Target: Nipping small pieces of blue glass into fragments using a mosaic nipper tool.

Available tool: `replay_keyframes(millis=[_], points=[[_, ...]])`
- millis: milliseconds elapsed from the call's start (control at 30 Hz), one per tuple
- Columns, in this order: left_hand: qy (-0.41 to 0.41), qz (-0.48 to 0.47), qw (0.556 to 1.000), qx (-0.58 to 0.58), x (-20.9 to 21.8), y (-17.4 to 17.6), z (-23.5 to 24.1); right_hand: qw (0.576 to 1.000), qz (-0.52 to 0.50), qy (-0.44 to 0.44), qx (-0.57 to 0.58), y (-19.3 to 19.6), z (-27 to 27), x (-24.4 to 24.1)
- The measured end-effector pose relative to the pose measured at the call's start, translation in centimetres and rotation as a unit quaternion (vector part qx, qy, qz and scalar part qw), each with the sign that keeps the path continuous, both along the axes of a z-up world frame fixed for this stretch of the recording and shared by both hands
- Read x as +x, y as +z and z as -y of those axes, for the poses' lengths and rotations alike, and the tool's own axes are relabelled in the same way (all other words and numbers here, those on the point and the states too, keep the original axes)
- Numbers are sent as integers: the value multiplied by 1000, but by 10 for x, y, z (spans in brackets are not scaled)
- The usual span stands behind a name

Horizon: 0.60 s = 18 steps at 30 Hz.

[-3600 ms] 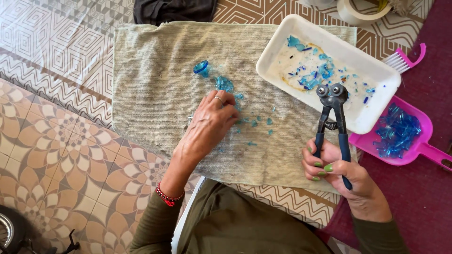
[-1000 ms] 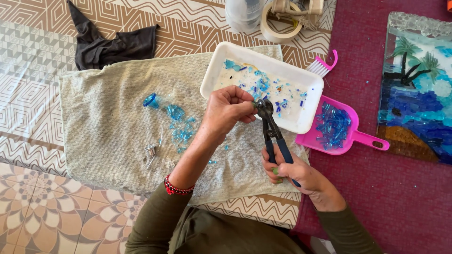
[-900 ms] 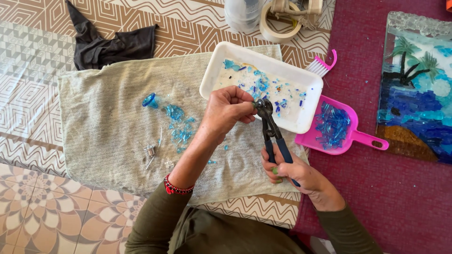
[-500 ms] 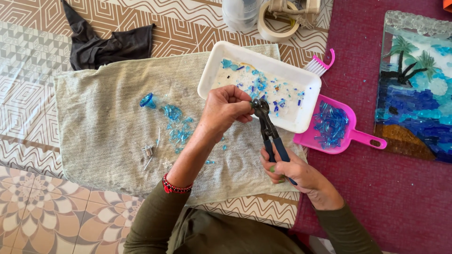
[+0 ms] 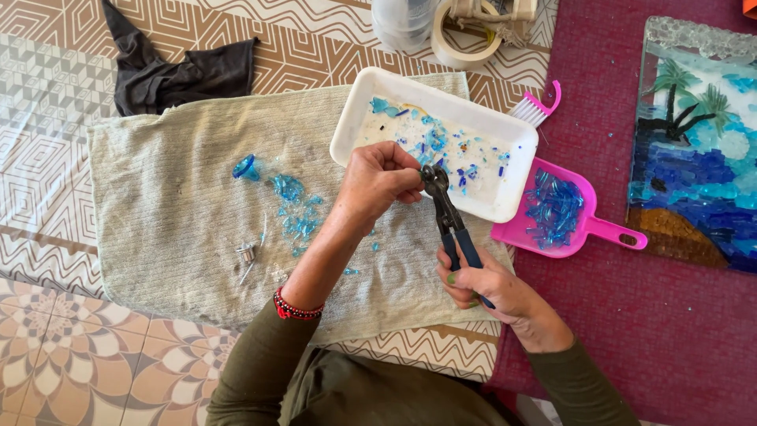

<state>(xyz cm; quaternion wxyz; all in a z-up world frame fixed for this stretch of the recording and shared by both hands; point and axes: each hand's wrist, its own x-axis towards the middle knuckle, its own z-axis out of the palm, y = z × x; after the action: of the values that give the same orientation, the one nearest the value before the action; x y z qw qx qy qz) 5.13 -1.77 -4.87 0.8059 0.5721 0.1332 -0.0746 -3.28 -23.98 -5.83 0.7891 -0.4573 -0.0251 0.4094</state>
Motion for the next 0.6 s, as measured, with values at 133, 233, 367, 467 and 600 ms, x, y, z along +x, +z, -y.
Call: replay_keyframes(millis=[133, 233, 367, 467, 600], points=[[1, -11, 1000, -7, 2, -5, 1, 1000, -7, -6, -10, 1, 0, -2], [4, -16, 1000, -14, 2, -8, 2, 1000, -16, -6, -12, 0, 0, -2], [1, -20, 1000, -13, 2, -9, 1, 999, -27, -8, -27, 3, 0, -3], [2, -20, 1000, -11, 2, -9, 1, 999, -34, -2, -30, 4, -3, -4], [5, -24, 1000, -16, 2, -11, 1, 999, -40, 4, -34, 3, -3, -5]])
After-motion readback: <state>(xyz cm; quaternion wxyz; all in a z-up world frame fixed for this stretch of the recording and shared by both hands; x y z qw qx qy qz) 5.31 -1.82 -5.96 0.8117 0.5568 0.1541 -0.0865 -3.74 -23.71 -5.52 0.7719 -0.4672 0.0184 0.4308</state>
